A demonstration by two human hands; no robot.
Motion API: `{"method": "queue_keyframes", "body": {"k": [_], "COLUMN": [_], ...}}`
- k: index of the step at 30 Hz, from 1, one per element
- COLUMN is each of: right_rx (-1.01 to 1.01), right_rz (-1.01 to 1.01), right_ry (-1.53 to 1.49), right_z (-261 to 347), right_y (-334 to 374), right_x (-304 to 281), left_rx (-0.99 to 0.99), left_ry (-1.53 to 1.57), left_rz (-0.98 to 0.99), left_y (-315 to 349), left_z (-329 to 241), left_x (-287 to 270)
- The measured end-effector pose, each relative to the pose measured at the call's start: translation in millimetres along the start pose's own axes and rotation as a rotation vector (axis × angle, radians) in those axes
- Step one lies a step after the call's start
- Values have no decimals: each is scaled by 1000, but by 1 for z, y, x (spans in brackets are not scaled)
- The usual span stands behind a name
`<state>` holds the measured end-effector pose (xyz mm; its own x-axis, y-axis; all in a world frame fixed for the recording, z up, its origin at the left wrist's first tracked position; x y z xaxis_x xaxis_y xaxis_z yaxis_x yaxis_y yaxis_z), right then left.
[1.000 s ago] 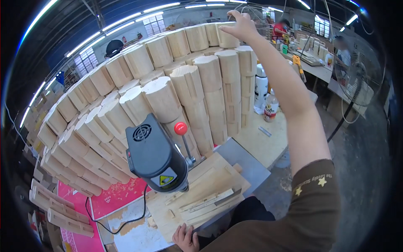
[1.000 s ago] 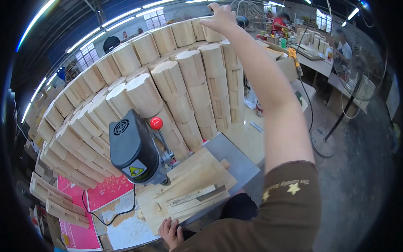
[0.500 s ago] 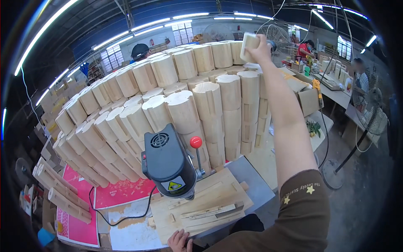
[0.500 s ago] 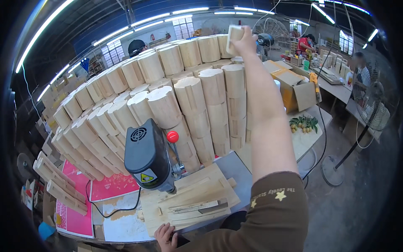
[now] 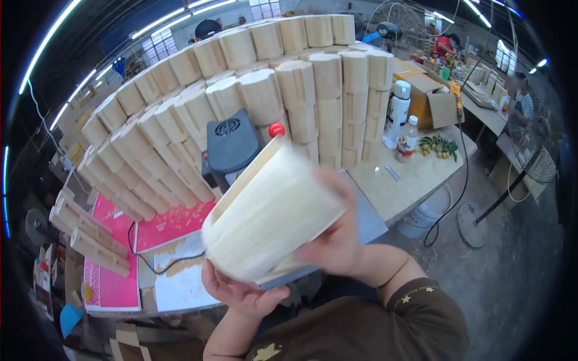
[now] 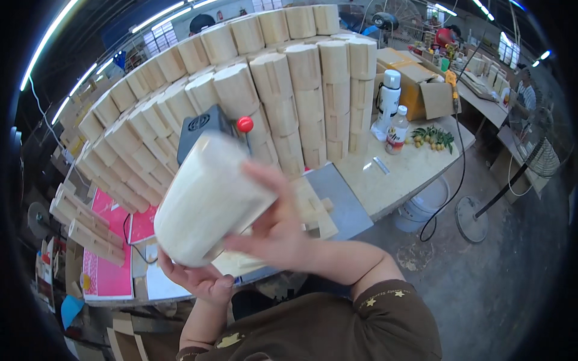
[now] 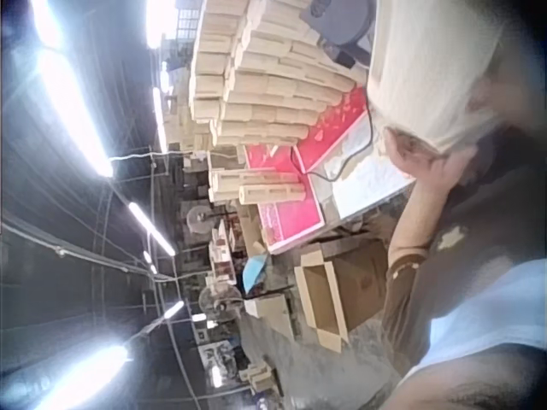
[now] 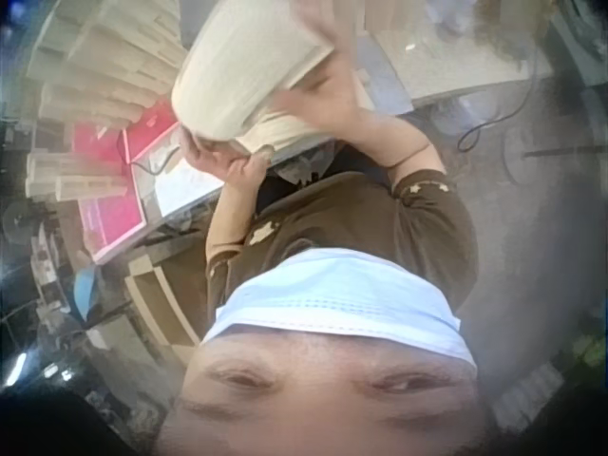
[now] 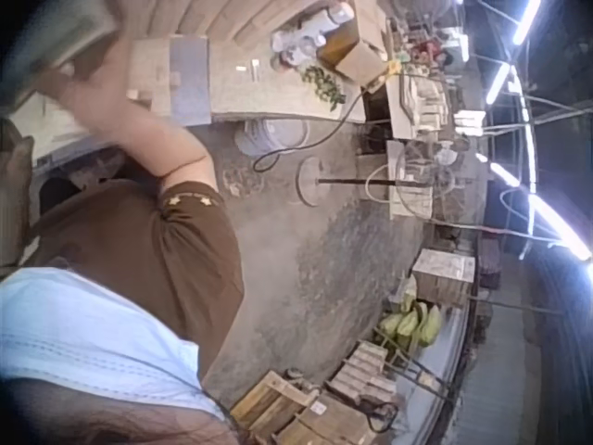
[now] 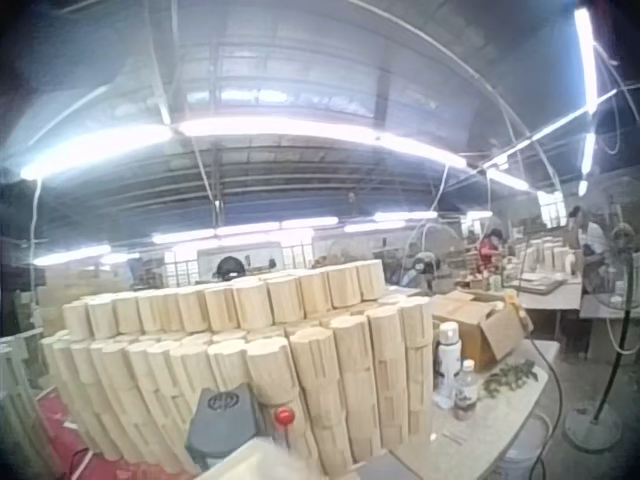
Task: Milling cylindrical wood blocks and attaching metal components using a drill press.
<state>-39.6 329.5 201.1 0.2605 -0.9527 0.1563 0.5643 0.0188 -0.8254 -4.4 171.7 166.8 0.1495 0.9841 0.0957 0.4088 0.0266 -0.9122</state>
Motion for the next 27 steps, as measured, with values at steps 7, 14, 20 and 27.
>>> {"method": "queue_keyframes", "body": {"k": [7, 14, 20, 27], "right_rx": [180, 183, 436, 137], "right_rz": [93, 394, 491, 544], "right_ry": [-117, 1082, 1224, 1225], "right_z": [-40, -79, -147, -139], "right_y": [66, 69, 119, 103], "right_x": [76, -8, -91, -79], "left_rx": [-317, -631, -866, -986], "left_ry": [-46, -95, -132, -228], "left_rz": [-491, -727, -851, -671], "left_y": [37, 79, 144, 160], "left_z": [-13, 5, 60, 115], "left_x": [-64, -148, -164, -146]}}
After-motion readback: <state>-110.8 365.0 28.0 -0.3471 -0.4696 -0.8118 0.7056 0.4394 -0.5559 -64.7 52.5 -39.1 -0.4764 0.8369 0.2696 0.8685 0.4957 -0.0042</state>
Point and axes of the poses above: each hand's wrist, its own y-axis away from the middle knuckle, its own x-axis out of the palm, z = x × y, the point moved 9 cm from there along -y, towards the middle knuckle, and after that the axes turned 14 degrees about y, right-handed, at the moved point
